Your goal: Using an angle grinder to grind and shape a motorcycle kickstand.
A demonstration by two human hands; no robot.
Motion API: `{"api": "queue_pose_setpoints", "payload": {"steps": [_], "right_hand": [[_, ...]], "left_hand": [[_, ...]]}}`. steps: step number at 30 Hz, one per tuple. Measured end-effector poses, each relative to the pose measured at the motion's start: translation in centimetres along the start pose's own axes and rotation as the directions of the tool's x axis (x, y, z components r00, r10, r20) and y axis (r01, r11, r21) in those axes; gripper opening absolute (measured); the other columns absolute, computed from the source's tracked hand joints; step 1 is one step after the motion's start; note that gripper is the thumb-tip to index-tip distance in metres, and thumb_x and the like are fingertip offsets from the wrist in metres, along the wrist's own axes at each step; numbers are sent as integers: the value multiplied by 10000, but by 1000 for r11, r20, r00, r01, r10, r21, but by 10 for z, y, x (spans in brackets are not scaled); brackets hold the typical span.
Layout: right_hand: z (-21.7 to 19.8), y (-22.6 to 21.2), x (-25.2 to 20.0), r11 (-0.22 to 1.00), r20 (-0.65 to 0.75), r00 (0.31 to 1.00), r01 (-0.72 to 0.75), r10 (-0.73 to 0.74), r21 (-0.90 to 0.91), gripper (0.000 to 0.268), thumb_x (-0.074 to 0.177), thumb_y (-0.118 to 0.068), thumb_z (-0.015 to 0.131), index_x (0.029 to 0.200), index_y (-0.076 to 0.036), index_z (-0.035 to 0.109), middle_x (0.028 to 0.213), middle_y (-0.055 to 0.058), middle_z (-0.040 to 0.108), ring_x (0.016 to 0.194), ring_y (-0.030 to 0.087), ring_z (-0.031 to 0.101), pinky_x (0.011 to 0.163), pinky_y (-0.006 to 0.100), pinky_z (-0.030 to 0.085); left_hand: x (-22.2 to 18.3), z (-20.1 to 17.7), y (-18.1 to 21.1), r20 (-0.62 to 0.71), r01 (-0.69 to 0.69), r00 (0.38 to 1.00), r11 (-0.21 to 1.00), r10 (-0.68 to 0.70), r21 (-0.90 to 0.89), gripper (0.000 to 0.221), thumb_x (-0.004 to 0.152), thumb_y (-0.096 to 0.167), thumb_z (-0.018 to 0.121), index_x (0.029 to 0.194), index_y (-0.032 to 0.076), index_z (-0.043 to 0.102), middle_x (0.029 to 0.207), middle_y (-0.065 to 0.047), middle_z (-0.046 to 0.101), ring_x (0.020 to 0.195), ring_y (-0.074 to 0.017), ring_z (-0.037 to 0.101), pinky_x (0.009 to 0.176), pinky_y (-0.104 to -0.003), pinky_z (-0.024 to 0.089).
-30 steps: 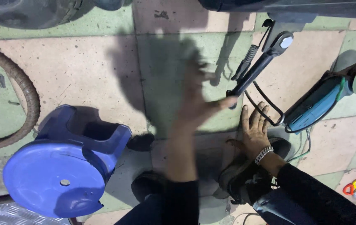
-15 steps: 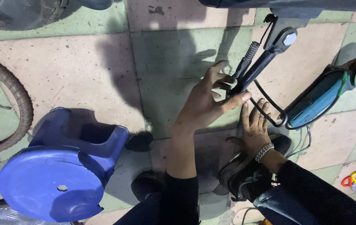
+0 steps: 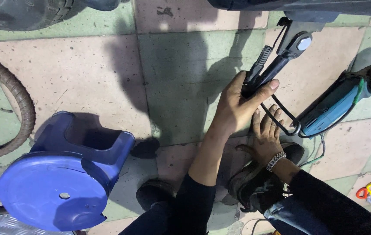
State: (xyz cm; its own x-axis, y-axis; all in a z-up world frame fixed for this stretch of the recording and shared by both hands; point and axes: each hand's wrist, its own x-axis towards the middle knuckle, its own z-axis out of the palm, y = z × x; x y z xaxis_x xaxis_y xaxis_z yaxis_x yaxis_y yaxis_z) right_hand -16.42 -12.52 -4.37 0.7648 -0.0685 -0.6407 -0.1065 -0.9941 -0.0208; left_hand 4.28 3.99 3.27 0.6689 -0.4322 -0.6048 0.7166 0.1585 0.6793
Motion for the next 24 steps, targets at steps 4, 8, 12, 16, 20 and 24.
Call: {"api": "queue_pose_setpoints", "payload": {"steps": [4,8,12,16,20,24], "right_hand": [[46,32,1,990,86,995,-61,50,130,1466,553,-733,721,1648,-120,-35,1629,371,-117,1511,557,-139,1178,717,94],[34,20,1,1000,32,999,-3,2,10,1353,589,-603,747,1628,-53,76,1618,417,-82,1509,587,-106,1183,723,89],[50,26,-2,993,-95,995,9,-20,-114,886,862,-314,522,1603,72,229,1645,410,36,1534,576,-10,1187,674,189],[28,13,-6,996,-42,999,5,-1,89,882,808,-360,460,1570,57,309,1652,349,153,1569,501,-17,1251,627,53],[15,-1,-4,992,-11,997,-69,71,110,902,819,-464,460,1562,31,334,1668,307,180,1583,448,5,1282,590,16],[17,-19,-4,925,82,966,-260,247,276,1026,776,-569,563,1623,-90,237,1694,240,31,1520,519,-75,1260,581,107]], "left_hand": [[11,16,-21,-117,-16,993,1000,17,15,530,770,568,752,945,77,660,731,-145,610,708,-245,634,646,-346,510],[12,21,-26,-239,-42,970,999,39,-6,425,772,528,778,879,131,672,690,-87,609,675,-183,624,617,-267,486],[3,37,-35,-351,-185,927,974,131,-127,332,815,392,807,877,98,666,681,-71,591,695,-128,590,623,-223,449],[5,39,-30,-367,-219,920,956,136,-195,372,809,386,816,927,65,670,710,-116,629,726,-132,620,671,-249,501],[6,33,-28,-337,-205,929,972,156,-114,533,788,426,793,1021,-35,662,792,-245,666,836,-326,718,744,-402,568],[6,30,-23,-322,-191,937,972,138,-139,482,790,421,790,954,-10,650,721,-212,626,719,-306,679,681,-354,540]]}}
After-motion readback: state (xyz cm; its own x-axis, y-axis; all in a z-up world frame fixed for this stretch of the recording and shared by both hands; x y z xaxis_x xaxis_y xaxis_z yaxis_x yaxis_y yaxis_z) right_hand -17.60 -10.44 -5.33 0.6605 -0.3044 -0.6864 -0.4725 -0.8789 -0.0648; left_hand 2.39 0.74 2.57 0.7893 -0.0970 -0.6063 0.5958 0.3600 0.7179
